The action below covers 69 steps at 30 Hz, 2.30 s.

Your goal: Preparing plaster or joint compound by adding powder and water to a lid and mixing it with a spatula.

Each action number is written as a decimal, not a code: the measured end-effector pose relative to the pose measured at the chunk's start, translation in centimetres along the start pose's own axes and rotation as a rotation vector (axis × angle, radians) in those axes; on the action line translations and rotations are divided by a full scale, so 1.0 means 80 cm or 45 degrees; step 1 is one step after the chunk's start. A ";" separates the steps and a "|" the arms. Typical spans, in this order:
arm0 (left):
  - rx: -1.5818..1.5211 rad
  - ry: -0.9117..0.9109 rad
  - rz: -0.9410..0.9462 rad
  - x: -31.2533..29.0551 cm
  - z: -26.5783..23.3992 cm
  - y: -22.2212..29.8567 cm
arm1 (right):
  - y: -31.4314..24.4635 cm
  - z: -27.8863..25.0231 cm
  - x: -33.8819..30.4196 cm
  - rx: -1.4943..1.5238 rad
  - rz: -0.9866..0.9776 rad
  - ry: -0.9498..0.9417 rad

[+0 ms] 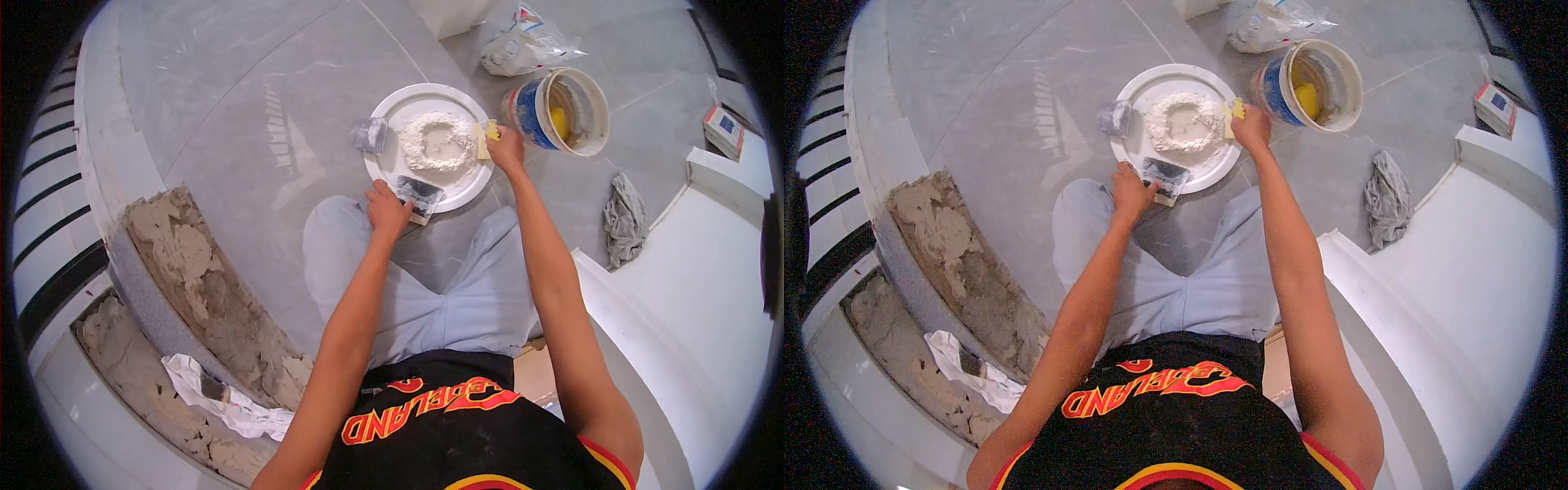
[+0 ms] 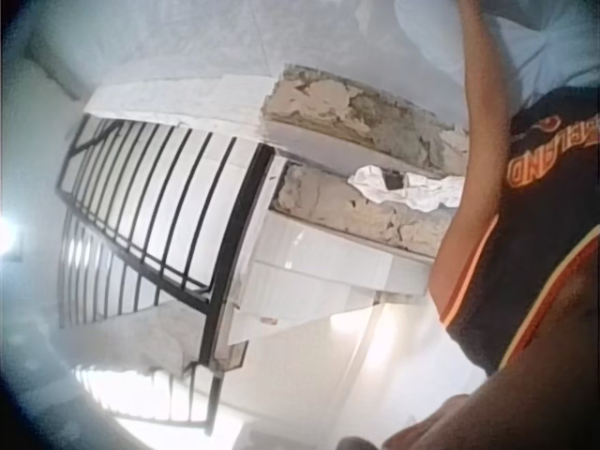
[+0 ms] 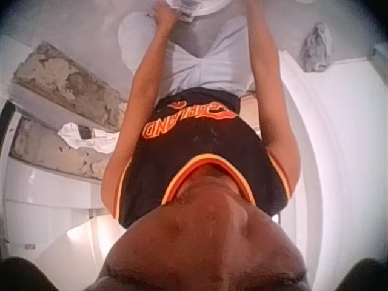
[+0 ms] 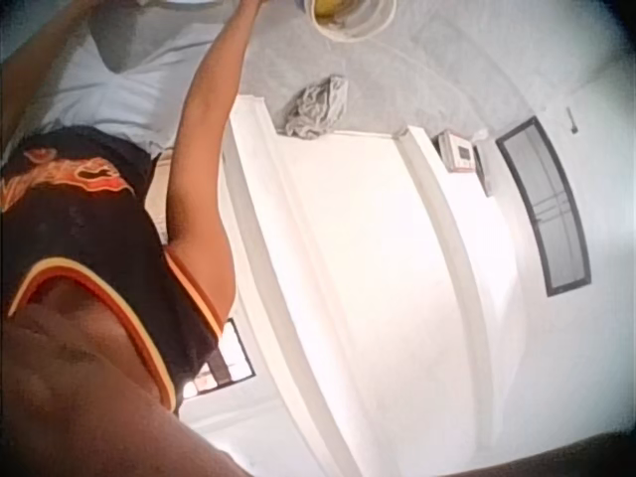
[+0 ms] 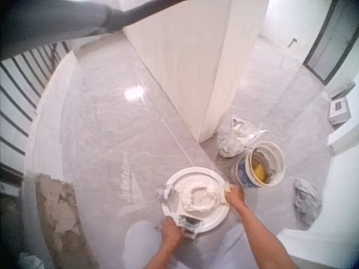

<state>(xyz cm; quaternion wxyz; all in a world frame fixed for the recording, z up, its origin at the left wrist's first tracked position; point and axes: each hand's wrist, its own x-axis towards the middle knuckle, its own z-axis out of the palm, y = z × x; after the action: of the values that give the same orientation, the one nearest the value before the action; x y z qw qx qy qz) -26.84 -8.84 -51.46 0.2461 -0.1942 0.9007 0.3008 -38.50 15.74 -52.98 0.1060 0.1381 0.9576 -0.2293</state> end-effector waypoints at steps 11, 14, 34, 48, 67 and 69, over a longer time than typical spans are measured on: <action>-0.228 0.037 -0.013 0.018 0.018 -0.040 | 0.004 -0.015 -0.002 0.024 -0.092 -0.107; -0.576 -0.208 -0.009 0.023 0.014 -0.037 | 0.042 0.001 -0.002 0.045 0.025 -0.138; -1.481 -0.074 0.011 -0.020 -0.100 -0.030 | -0.029 0.003 0.045 -0.007 -0.129 -0.073; -1.546 -0.051 -0.072 0.002 -0.088 -0.046 | -0.074 0.009 0.087 -0.120 -0.418 -0.168; -1.645 -0.117 -0.099 0.003 -0.091 -0.048 | -0.130 0.025 0.115 -0.183 -0.869 -0.291; -1.662 -0.115 -0.119 0.003 -0.089 -0.046 | -0.147 0.041 0.120 -0.279 -0.835 -0.492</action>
<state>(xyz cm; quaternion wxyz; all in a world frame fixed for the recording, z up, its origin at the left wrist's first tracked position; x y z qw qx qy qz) -27.53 -16.22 -48.27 0.1282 -0.3297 0.5124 0.7825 -50.78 6.20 -53.60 0.2196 -0.2328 0.9321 -0.1693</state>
